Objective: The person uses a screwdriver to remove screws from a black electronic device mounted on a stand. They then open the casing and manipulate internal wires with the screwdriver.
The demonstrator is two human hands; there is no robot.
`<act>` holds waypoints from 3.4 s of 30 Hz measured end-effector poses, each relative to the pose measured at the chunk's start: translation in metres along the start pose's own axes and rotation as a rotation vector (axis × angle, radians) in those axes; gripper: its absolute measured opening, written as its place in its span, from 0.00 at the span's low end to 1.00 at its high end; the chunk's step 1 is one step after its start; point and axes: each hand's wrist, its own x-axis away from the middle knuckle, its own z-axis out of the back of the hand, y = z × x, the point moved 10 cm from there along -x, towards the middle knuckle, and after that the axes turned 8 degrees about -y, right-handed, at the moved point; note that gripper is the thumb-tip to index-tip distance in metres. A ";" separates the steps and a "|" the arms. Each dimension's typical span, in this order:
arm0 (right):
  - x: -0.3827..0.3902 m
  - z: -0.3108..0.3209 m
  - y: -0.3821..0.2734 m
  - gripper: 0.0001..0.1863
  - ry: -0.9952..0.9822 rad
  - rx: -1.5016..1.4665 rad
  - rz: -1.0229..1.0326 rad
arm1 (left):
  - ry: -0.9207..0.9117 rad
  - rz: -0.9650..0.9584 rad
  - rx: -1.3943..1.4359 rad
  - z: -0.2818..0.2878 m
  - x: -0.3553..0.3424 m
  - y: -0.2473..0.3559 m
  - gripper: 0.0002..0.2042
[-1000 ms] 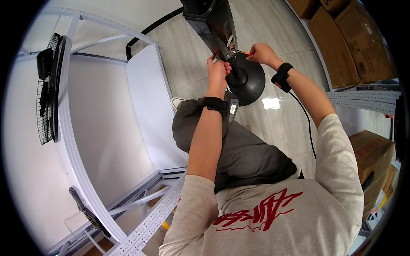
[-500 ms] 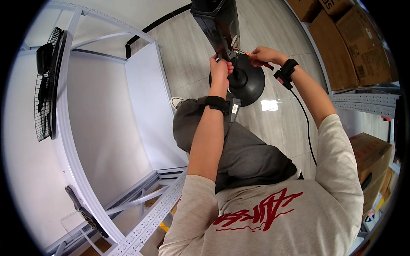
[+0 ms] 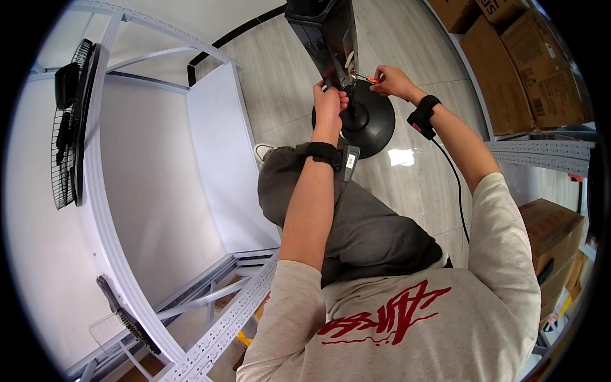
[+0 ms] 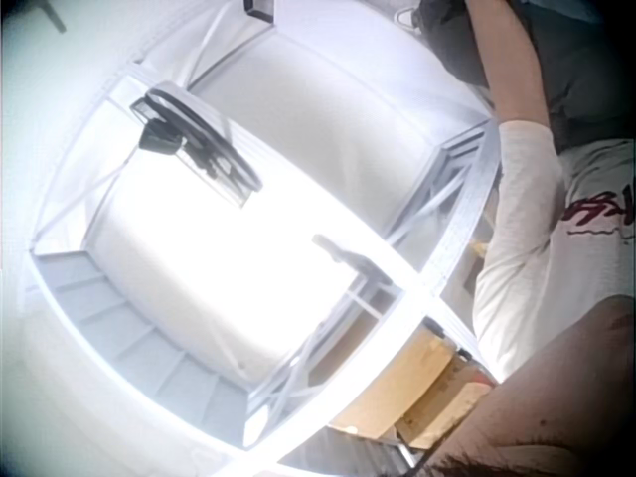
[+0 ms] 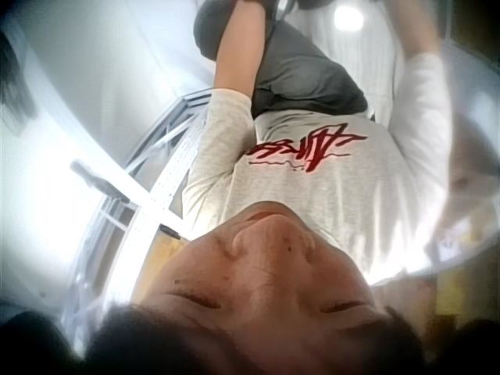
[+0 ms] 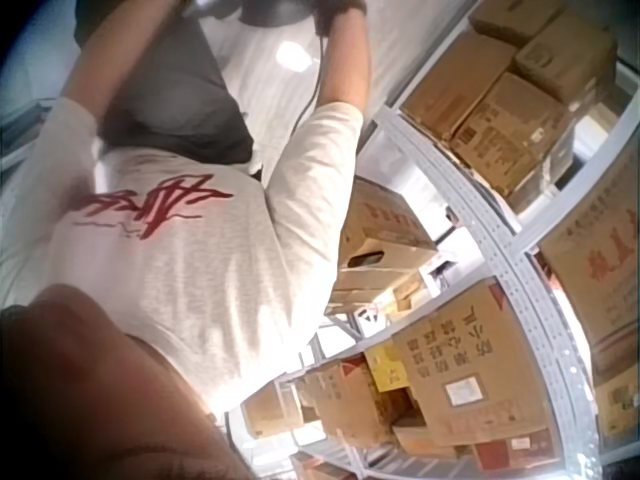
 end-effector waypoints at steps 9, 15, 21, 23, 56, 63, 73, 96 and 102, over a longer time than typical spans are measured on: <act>0.002 -0.026 0.019 0.19 -0.384 -0.333 -0.134 | -0.014 -0.011 -0.004 -0.002 0.003 0.002 0.21; 0.000 -0.014 0.014 0.13 -0.254 -0.335 -0.060 | 0.001 0.005 -0.008 0.001 0.000 -0.001 0.27; 0.013 -0.008 -0.003 0.13 -0.084 -0.396 -0.023 | -0.004 0.007 0.003 0.002 0.001 -0.001 0.27; 0.010 -0.012 -0.001 0.14 -0.133 -0.336 -0.039 | 0.003 0.007 0.001 0.002 0.001 0.000 0.27; 0.016 -0.007 -0.016 0.10 -0.065 -0.227 0.030 | 0.009 -0.005 -0.010 0.003 0.000 -0.001 0.22; -0.002 -0.018 0.016 0.16 -0.040 -0.170 -0.026 | -0.011 0.003 0.001 -0.001 -0.004 -0.003 0.25; 0.021 -0.007 -0.018 0.19 -0.031 0.010 -0.003 | 0.004 -0.005 -0.007 0.003 0.002 0.000 0.21; 0.000 -0.004 0.009 0.17 0.146 0.053 0.144 | -0.018 -0.004 -0.009 -0.001 -0.005 -0.004 0.26; 0.015 -0.007 -0.013 0.17 0.077 -0.018 0.053 | 0.001 0.010 -0.007 0.006 -0.002 -0.005 0.26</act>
